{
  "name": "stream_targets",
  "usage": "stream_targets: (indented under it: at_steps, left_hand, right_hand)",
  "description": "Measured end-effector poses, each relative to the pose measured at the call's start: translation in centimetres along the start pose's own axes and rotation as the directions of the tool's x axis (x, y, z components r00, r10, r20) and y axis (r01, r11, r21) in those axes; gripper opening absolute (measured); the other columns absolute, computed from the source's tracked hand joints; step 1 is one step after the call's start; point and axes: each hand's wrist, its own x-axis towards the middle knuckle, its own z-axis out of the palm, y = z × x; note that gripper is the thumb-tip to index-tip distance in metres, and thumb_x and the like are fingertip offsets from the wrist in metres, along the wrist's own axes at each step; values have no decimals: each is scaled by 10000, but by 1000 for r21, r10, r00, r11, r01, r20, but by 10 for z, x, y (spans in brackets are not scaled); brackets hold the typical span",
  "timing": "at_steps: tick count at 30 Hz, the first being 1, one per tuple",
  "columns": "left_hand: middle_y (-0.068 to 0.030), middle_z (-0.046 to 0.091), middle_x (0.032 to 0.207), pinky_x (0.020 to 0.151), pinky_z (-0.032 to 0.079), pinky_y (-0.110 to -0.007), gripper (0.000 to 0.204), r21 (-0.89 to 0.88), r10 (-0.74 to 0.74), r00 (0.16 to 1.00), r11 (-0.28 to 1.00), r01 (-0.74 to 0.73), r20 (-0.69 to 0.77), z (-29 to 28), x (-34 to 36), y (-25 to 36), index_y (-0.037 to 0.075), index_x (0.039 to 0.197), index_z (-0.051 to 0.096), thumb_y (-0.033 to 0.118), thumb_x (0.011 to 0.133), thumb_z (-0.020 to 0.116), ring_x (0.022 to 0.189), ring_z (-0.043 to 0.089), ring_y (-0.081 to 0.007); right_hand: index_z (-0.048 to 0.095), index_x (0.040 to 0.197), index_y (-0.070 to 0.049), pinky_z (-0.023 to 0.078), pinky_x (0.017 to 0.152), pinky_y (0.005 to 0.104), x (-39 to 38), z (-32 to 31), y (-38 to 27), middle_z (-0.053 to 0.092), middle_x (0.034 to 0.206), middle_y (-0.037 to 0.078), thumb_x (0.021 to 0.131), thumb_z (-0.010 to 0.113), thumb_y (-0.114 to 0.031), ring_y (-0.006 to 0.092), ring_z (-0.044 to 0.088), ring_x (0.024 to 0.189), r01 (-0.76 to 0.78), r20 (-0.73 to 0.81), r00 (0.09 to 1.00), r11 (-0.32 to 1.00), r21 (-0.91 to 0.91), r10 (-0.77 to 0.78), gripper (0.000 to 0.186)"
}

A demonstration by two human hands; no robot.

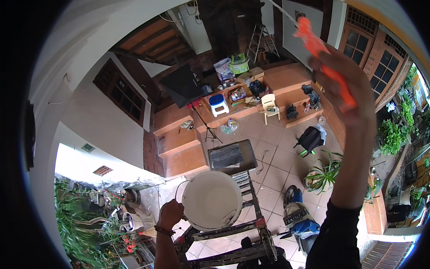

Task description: The recorder is painting a ceiling using a paint roller while standing on a ladder.

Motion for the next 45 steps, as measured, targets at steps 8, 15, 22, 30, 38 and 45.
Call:
stream_targets:
  at_steps: [8, 15, 22, 30, 38, 45]
  left_hand:
    - [-255, 636, 723, 710, 515, -480, 365, -44, -19, 993, 999, 24, 114, -8, 6, 6, -62, 765, 623, 256, 851, 465, 699, 638, -400]
    - [-263, 632, 719, 696, 519, -486, 366, -71, -66, 989, 995, 76, 132, -4, 2, -10, -49, 749, 637, 273, 832, 483, 703, 638, -406]
    - [-257, 634, 711, 704, 519, -486, 372, -98, -31, 993, 994, 43, 117, 1, 9, -11, -54, 753, 638, 272, 830, 474, 706, 640, -403]
    - [-233, 644, 728, 719, 512, -465, 369, -51, -51, 986, 997, 60, 160, -2, 5, -15, -51, 770, 631, 281, 843, 487, 725, 642, -380]
    - [-250, 641, 710, 737, 523, -484, 372, -125, -5, 991, 992, 22, 131, 3, 21, -6, -58, 754, 642, 266, 823, 472, 722, 648, -398]
    - [-238, 636, 822, 719, 512, -483, 319, 23, 84, 982, 996, -89, 172, 23, 12, -39, -15, 757, 636, 245, 857, 481, 764, 633, -388]
  right_hand:
    - [542, 1015, 56, 406, 444, 181, 237, -29, 64, 596, 813, 143, 795, 687, -44, 129, 548, 609, 63, 44, 997, 995, 73, -66, 282]
    - [524, 986, 64, 374, 422, 171, 251, -20, 86, 584, 817, 144, 816, 663, -44, 118, 528, 603, 24, 140, 989, 973, 231, -58, 244]
    - [492, 1128, 84, 365, 376, 114, 89, -42, 28, 568, 964, 143, 917, 548, -91, 63, 496, 630, 36, 188, 980, 982, 183, -71, 280]
    - [334, 1358, 121, 517, 810, 225, -129, 1, -30, 520, 1202, 212, 816, 658, -265, 141, 602, 894, 47, -356, 905, 885, -464, -234, 741]
    - [283, 1348, 178, 521, 664, 210, -245, -14, -62, 594, 1070, 202, 768, 741, -276, 158, 632, 827, 26, -474, 866, 962, -273, -159, 867]
    - [362, 1318, 88, 361, 377, 112, -53, -11, 2, 532, 863, 68, 863, 618, -173, 37, 471, 509, 2, -84, 996, 1000, -18, -3, 584]
